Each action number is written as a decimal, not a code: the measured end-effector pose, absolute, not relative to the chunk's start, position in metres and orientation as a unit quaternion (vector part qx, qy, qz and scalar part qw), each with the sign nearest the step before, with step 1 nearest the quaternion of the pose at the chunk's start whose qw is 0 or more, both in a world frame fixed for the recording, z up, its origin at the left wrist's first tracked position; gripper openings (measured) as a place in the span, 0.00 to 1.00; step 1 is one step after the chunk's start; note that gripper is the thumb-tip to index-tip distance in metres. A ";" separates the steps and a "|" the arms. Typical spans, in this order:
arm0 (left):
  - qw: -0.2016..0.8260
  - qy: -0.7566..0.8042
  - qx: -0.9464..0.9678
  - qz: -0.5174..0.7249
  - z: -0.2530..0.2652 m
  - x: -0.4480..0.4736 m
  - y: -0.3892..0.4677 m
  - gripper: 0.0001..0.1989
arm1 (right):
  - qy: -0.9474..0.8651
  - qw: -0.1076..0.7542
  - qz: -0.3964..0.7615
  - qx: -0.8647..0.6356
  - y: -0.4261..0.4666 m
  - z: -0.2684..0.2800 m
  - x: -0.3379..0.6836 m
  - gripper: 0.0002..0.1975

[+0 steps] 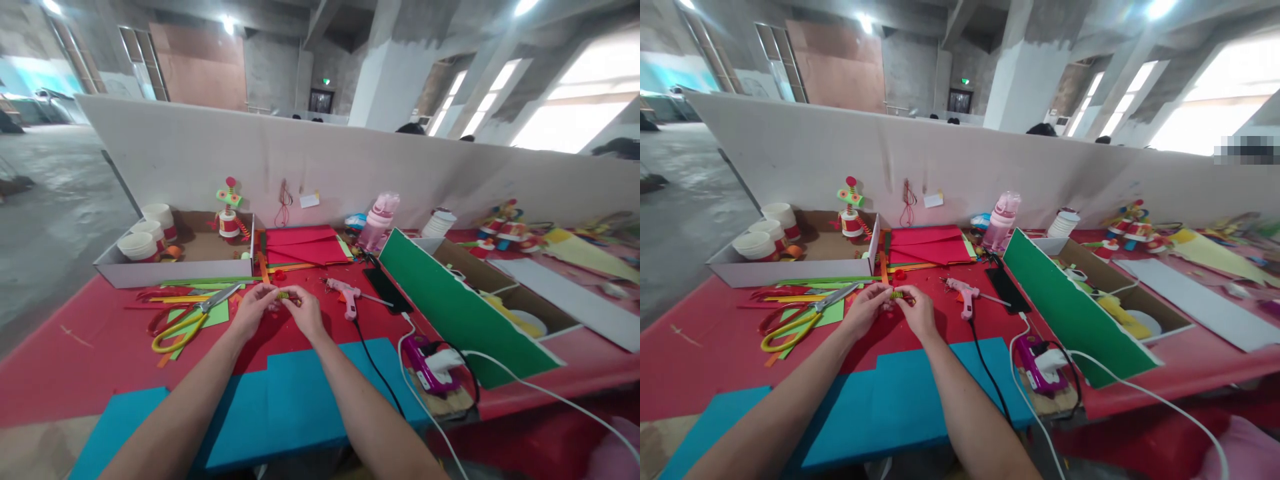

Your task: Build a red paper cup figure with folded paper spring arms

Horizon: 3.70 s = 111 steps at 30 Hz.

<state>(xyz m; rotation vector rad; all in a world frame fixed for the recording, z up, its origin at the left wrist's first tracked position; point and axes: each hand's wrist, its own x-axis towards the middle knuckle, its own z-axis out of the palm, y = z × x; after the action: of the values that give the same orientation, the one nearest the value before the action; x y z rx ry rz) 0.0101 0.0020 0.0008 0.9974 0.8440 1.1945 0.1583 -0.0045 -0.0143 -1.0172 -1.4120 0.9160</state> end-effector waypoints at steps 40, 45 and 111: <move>0.508 0.403 0.559 0.516 0.004 0.003 0.005 0.17 | -0.443 0.575 0.568 -0.388 0.001 -0.018 0.159 0.17; 0.567 0.414 0.501 0.506 0.008 0.006 0.002 0.20 | -0.496 0.579 0.518 -0.388 0.002 -0.020 0.158 0.14; 0.567 0.385 0.467 0.559 0.008 -0.009 0.009 0.15 | -0.500 0.588 0.488 -0.407 -0.001 -0.008 0.167 0.15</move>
<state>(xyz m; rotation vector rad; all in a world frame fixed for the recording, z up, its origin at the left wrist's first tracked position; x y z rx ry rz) -0.0087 0.0087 0.0075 1.0977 0.9047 1.3144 0.1669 -0.0007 -0.0084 -0.9491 -1.1652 1.1362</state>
